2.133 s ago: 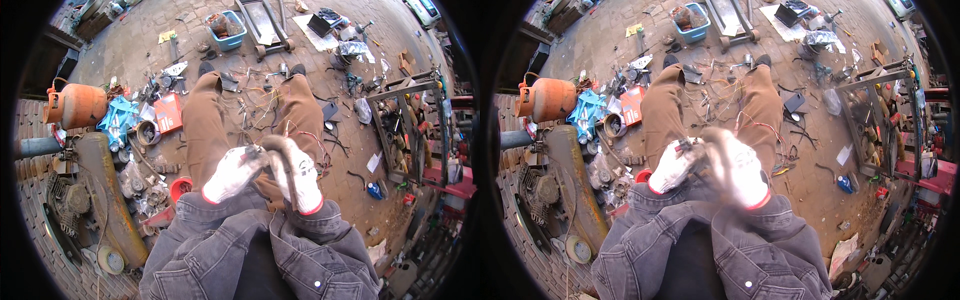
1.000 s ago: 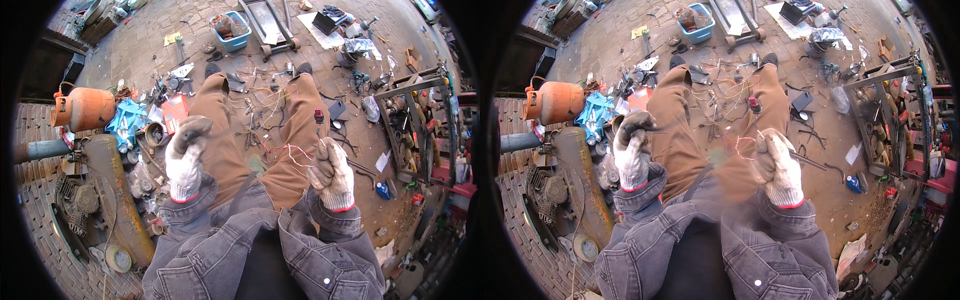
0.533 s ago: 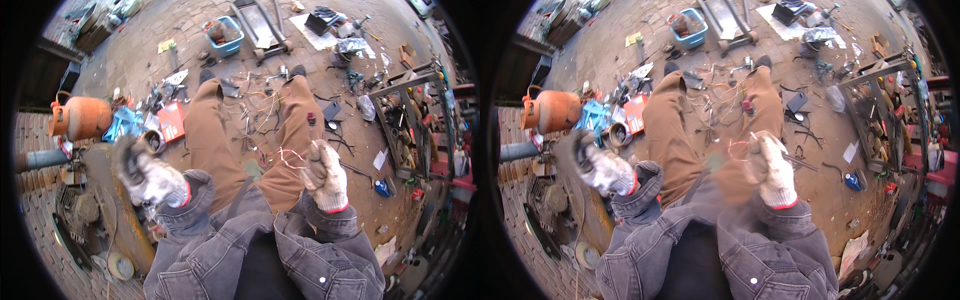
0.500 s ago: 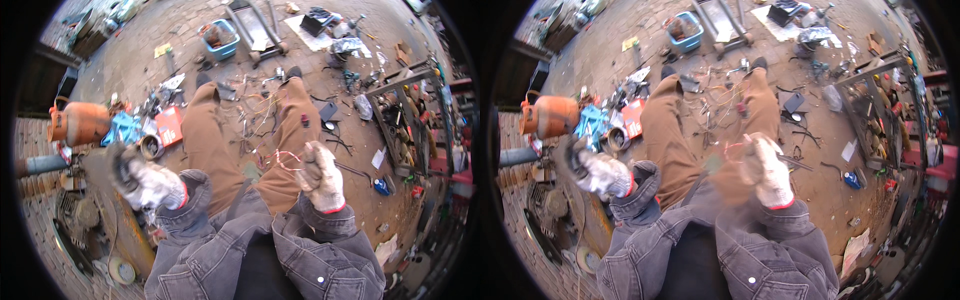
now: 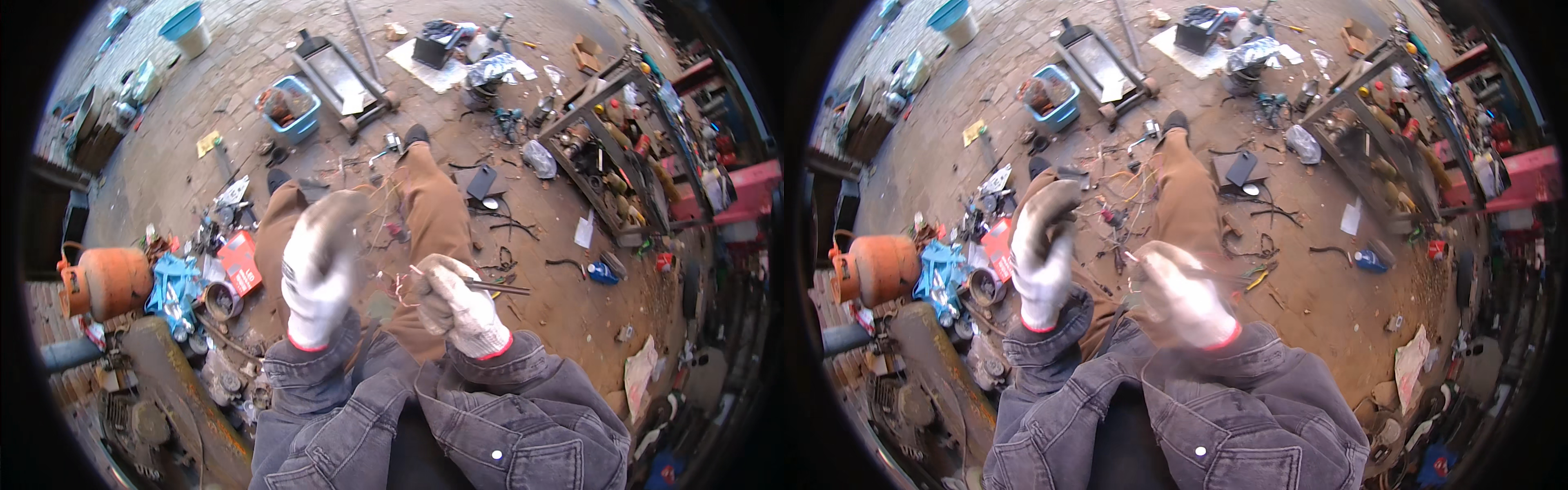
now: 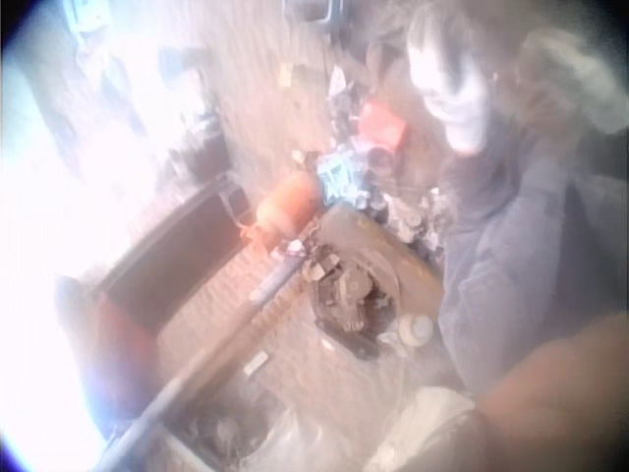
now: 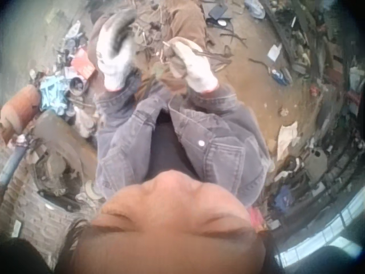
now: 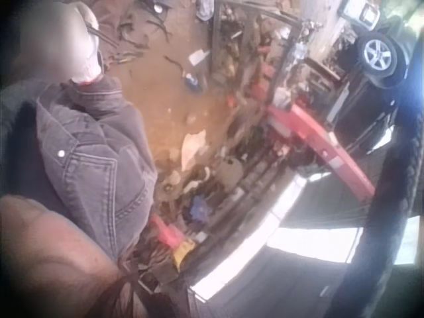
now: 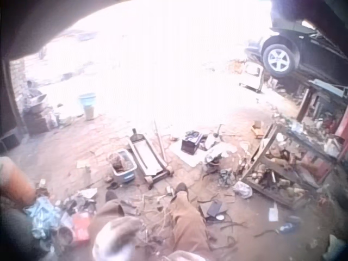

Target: The person sits on the ground and uses pliers to strip insulation from several wires, then twists and connects the exposed ends. The person handles multiple colored wires and a black connector, repeatedly stripping and joining them.

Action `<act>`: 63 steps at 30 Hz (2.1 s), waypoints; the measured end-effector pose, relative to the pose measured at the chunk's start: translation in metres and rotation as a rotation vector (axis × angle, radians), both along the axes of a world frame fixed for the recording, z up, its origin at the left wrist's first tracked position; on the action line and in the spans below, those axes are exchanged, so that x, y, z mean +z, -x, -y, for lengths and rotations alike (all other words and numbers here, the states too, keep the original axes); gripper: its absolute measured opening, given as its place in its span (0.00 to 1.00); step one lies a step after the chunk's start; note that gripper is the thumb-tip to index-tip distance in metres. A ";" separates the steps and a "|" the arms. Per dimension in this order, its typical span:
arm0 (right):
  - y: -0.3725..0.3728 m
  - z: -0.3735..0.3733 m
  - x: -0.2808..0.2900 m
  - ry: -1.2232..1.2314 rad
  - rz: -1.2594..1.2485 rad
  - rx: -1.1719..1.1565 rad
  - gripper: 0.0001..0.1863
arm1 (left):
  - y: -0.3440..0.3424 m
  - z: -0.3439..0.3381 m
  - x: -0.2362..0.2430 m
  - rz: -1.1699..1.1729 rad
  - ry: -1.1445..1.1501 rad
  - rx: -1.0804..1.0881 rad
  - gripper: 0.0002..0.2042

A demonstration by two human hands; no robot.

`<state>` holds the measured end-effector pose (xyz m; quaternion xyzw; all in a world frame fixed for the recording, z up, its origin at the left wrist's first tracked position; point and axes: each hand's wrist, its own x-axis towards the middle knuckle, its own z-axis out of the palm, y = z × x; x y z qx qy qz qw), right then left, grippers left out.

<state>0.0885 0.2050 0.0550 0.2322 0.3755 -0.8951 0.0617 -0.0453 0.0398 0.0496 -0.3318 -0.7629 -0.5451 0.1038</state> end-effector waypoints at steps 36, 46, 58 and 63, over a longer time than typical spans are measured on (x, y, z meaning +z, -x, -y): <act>0.004 0.018 0.013 -1.290 -0.814 0.186 0.13 | -0.066 0.012 -0.004 0.327 -0.670 -0.114 0.15; 0.004 0.012 0.013 -1.150 -0.777 0.240 0.19 | -0.068 0.015 0.007 0.349 -0.513 -0.004 0.15; 0.009 0.016 0.016 -1.086 -0.667 0.125 0.16 | -0.055 0.019 0.029 0.055 -0.041 0.015 0.15; 0.006 0.026 0.018 -0.970 -0.492 -0.015 0.15 | -0.049 0.016 0.035 -0.058 0.009 0.022 0.12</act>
